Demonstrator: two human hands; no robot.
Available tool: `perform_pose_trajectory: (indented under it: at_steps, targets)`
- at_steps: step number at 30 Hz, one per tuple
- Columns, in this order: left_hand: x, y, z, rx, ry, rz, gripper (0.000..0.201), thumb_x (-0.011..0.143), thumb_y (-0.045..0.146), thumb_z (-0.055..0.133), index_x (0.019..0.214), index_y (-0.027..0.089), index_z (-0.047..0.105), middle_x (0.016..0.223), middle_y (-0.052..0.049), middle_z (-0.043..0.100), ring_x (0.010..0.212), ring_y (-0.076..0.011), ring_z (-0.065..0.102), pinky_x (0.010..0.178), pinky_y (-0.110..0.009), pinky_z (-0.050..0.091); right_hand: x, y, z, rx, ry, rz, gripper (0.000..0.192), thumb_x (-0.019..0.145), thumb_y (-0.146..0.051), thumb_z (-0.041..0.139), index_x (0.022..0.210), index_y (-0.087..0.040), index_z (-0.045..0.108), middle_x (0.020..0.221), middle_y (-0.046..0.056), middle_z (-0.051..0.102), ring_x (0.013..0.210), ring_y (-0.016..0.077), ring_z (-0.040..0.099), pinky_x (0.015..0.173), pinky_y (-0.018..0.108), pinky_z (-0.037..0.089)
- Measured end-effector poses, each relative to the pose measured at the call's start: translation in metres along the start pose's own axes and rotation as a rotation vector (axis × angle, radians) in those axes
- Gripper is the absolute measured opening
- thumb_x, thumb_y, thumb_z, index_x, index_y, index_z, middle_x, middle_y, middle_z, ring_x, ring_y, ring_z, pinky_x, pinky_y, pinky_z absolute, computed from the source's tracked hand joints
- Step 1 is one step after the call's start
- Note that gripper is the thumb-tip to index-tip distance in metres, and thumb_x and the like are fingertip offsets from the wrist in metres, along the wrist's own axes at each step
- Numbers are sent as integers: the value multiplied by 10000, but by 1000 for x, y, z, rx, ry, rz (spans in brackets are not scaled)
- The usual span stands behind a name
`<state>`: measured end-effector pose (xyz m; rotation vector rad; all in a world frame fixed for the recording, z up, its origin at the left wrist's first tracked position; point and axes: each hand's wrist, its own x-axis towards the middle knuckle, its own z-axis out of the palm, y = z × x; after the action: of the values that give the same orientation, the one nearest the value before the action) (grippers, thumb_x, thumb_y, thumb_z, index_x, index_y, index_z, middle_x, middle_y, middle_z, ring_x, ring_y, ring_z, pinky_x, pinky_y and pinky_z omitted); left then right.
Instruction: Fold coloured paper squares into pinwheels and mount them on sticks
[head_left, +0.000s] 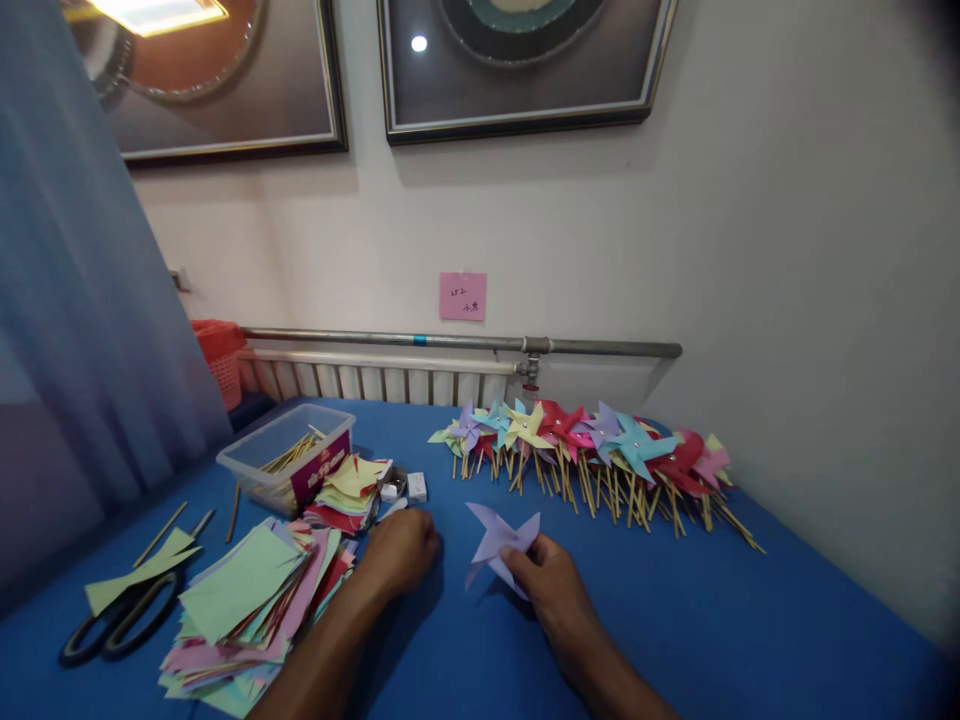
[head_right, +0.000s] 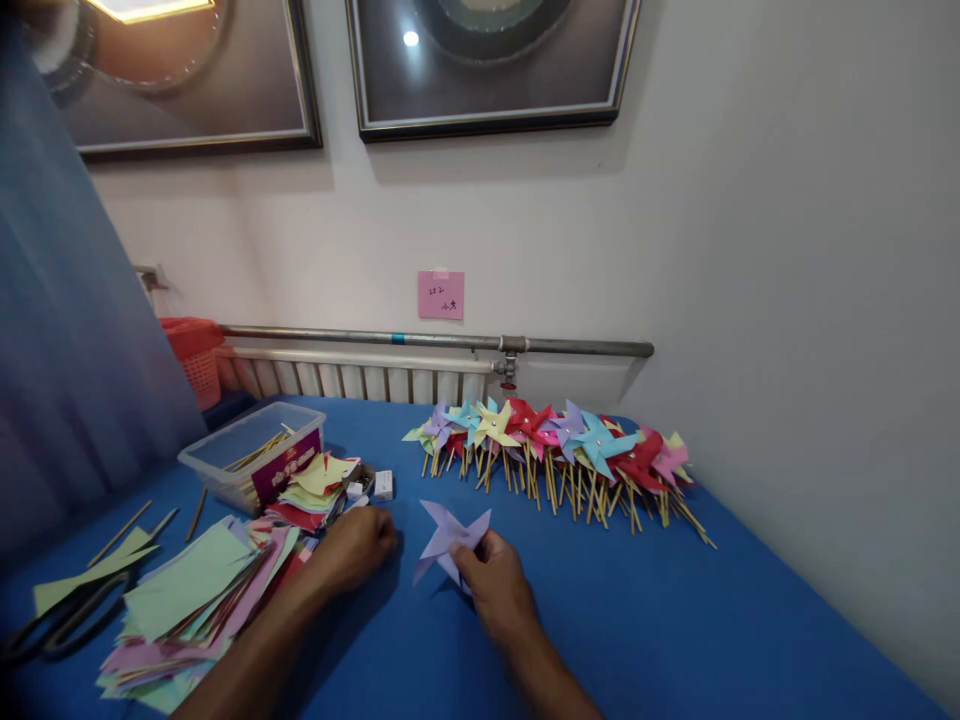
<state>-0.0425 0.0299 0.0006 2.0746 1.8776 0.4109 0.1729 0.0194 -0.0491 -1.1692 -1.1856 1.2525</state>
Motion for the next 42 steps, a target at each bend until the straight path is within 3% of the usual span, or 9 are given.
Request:
perform_pose_trajectory:
  at_steps: [5,12,21,24,28,31,33,38,42]
  targets:
    - [-5,12,6,81,-45,26,133,792,236,593,777,201,720,860,-76,755,858,-226,675,656,-289,345,0,1,2,23,13,4,491,671,-461,742,1030,-126,748,847,98,792,864,314,732,717,347,561]
    - [-2,4,3,-31,-138,142,171,752,111,555,750,190,707,795,-45,731,790,-176,646,664,-265,354,3,6,0,15,-17,4,503,677,-453,745,1046,-112,737,893,106,792,812,281,723,734,345,550]
    - [-3,3,12,-73,-15,204,226,753,40,498,746,179,676,729,-42,677,723,-172,602,626,-263,308,1,3,1,11,28,-6,494,672,-465,755,1024,-119,744,845,97,787,818,293,722,713,350,555]
    - [-1,5,11,-246,36,197,207,753,52,502,734,173,669,706,-19,658,707,-154,586,639,-251,332,2,2,0,19,37,-27,491,673,-459,752,1028,-121,742,824,92,782,836,297,719,725,355,555]
    - [-4,17,6,-741,22,130,112,760,164,568,753,167,681,696,-5,640,654,-137,561,619,-243,384,1,-2,-1,3,77,-66,421,671,-441,749,960,-135,742,848,89,780,809,274,706,715,344,547]
    - [-11,32,9,-1055,40,167,88,685,235,688,722,160,714,1004,-79,701,827,-175,624,692,-261,450,-2,-9,0,6,115,-87,363,672,-423,750,912,-152,733,834,78,773,761,250,691,686,327,536]
    - [-15,42,16,-1166,34,162,105,643,247,732,698,158,732,1170,-113,669,913,-206,639,709,-274,473,-5,-15,3,17,139,-106,341,684,-413,745,912,-159,731,808,68,764,769,250,690,697,325,533]
    - [-19,56,34,-1101,94,129,59,664,187,697,700,167,740,1066,-115,673,924,-218,632,744,-293,489,-13,-24,11,-4,146,-142,290,687,-406,739,854,-169,722,763,48,743,755,243,672,700,318,517]
    - [-20,58,35,-997,167,162,94,733,189,620,705,170,707,948,-77,657,872,-189,611,776,-280,473,-17,-23,15,-17,131,-138,255,692,-396,722,821,-177,695,716,25,712,685,211,632,654,298,494]
